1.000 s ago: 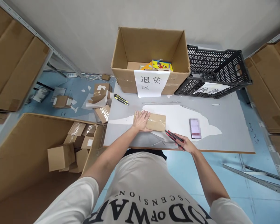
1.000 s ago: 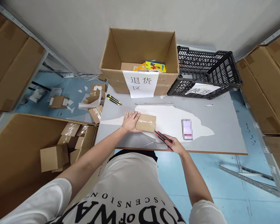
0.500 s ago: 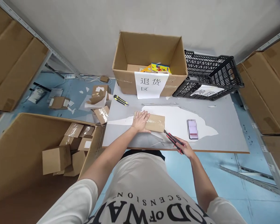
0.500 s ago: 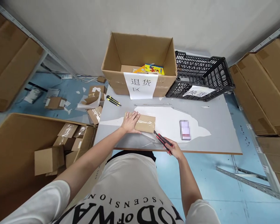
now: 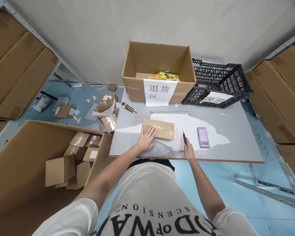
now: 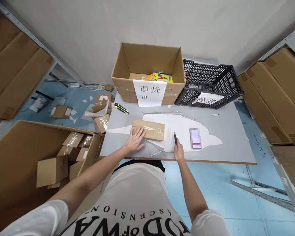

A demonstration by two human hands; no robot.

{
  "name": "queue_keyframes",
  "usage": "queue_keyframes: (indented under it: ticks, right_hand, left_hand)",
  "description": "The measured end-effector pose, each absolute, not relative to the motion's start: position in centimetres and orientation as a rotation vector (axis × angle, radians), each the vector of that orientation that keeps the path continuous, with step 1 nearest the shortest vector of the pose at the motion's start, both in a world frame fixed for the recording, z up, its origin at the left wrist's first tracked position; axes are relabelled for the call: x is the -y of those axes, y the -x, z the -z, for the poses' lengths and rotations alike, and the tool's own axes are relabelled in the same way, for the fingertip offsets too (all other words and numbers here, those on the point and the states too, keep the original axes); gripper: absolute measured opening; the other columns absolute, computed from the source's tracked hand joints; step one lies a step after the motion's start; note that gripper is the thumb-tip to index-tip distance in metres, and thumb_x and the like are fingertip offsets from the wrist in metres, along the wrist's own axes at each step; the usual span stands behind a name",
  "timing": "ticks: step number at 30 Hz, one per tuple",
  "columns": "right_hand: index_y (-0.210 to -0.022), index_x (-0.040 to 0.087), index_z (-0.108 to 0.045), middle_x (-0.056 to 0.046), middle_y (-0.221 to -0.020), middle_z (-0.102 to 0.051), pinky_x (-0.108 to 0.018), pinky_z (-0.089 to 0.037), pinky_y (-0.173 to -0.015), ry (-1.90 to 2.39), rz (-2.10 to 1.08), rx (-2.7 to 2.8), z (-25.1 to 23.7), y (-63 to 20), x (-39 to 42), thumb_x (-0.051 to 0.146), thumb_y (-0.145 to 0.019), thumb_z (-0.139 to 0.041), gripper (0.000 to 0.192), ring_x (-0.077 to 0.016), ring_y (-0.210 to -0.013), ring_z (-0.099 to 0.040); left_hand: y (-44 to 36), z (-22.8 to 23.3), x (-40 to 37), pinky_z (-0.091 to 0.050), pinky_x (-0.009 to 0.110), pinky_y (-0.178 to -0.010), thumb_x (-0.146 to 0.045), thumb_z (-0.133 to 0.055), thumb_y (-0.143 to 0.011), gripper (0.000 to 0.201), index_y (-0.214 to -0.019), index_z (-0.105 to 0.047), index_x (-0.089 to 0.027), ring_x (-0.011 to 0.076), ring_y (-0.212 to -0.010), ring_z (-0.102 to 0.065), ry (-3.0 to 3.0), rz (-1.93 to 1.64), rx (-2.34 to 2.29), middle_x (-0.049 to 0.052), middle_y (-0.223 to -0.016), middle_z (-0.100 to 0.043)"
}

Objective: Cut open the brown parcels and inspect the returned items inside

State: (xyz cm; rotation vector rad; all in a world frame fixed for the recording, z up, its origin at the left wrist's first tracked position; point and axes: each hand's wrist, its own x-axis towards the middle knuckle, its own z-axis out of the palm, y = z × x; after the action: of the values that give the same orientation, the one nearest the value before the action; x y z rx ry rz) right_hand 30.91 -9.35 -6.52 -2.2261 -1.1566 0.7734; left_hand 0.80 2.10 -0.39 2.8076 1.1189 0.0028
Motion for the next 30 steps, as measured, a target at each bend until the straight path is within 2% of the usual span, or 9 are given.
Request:
queue_keyframes:
  ticks: [2, 5, 14, 19, 23, 26, 30]
  right_hand:
    - [-0.145, 0.016, -0.029, -0.014, -0.110, -0.055, -0.037, -0.043, -0.085, 2.371, -0.691, 1.249, 7.8, -29.9, 8.3, 0.033, -0.087, -0.030, 0.061, -0.0244, -0.095, -0.056]
    - [-0.145, 0.018, -0.028, -0.016, -0.116, -0.050, -0.038, -0.040, -0.089, 2.507, -0.649, 1.278, 9.0, -28.8, 7.1, 0.031, -0.088, -0.032, 0.058, -0.0277, -0.101, -0.053]
    - [-0.145, 0.028, -0.025, -0.015, -0.121, -0.044, -0.037, -0.039, -0.087, 2.782, -0.568, 1.358, 11.2, -28.1, 5.5, 0.030, -0.091, -0.036, 0.055, -0.0280, -0.105, -0.050]
    - [-0.145, 0.025, -0.027, -0.017, -0.116, -0.046, -0.045, -0.039, -0.087, 2.686, -0.457, 1.491, 11.4, -28.2, 6.3, 0.030, -0.088, -0.040, 0.058, -0.0309, -0.107, -0.046]
    - [-0.144, 0.021, -0.028, -0.020, -0.126, -0.041, -0.054, -0.037, -0.089, 2.468, -0.328, 1.445, 9.1, -29.0, 5.7, 0.036, -0.087, -0.039, 0.060, -0.0352, -0.115, -0.041]
    - [-0.146, 0.012, -0.020, -0.023, -0.135, -0.035, -0.052, -0.033, -0.097, 2.286, -0.198, 1.454, 5.3, -29.2, 3.3, 0.041, -0.090, -0.034, 0.065, -0.0346, -0.124, -0.034]
    - [-0.146, 0.017, -0.023, -0.017, -0.145, -0.033, -0.047, -0.027, -0.104, 1.954, -0.341, 2.033, 0.8, -27.7, -0.7, 0.048, -0.088, -0.041, 0.068, -0.0311, -0.132, -0.029]
  left_hand:
    - [-0.4, 0.8, -0.8, -0.003, 0.059, -0.110, -0.049, -0.045, -0.085, 0.075, -0.146, -0.021, -0.014, 0.0298, -0.143, -0.005, -2.795, 0.028, -1.121, 0.015, -0.154, -0.014]
    - [-0.3, 1.1, 0.2, -0.006, 0.057, -0.111, -0.048, -0.046, -0.084, 0.076, -0.147, -0.019, -0.013, 0.0291, -0.143, -0.004, -2.773, 0.050, -1.134, 0.015, -0.154, -0.014]
    - [-0.4, 1.0, 0.2, -0.003, 0.053, -0.113, -0.048, -0.051, -0.080, 0.083, -0.147, -0.016, -0.013, 0.0278, -0.143, -0.001, -2.719, 0.037, -1.142, 0.014, -0.155, -0.011]
    - [-0.2, 0.7, 0.2, -0.004, 0.051, -0.113, -0.049, -0.056, -0.076, 0.090, -0.147, -0.014, -0.013, 0.0288, -0.143, -0.003, -2.700, 0.025, -1.119, 0.014, -0.155, -0.010]
    - [-0.1, 0.4, 0.1, -0.004, 0.050, -0.113, -0.052, -0.057, -0.074, 0.093, -0.147, -0.015, -0.013, 0.0298, -0.143, -0.005, -2.689, 0.024, -1.110, 0.015, -0.154, -0.013]
    - [-0.2, 0.2, 0.1, -0.004, 0.051, -0.113, -0.054, -0.057, -0.072, 0.095, -0.147, -0.015, -0.012, 0.0304, -0.143, -0.004, -2.681, 0.034, -1.099, 0.015, -0.155, -0.013]
    - [-0.3, 0.2, 0.0, -0.002, 0.051, -0.113, -0.058, -0.059, -0.069, 0.100, -0.147, -0.015, -0.012, 0.0313, -0.143, -0.005, -2.674, 0.036, -1.105, 0.015, -0.154, -0.013]
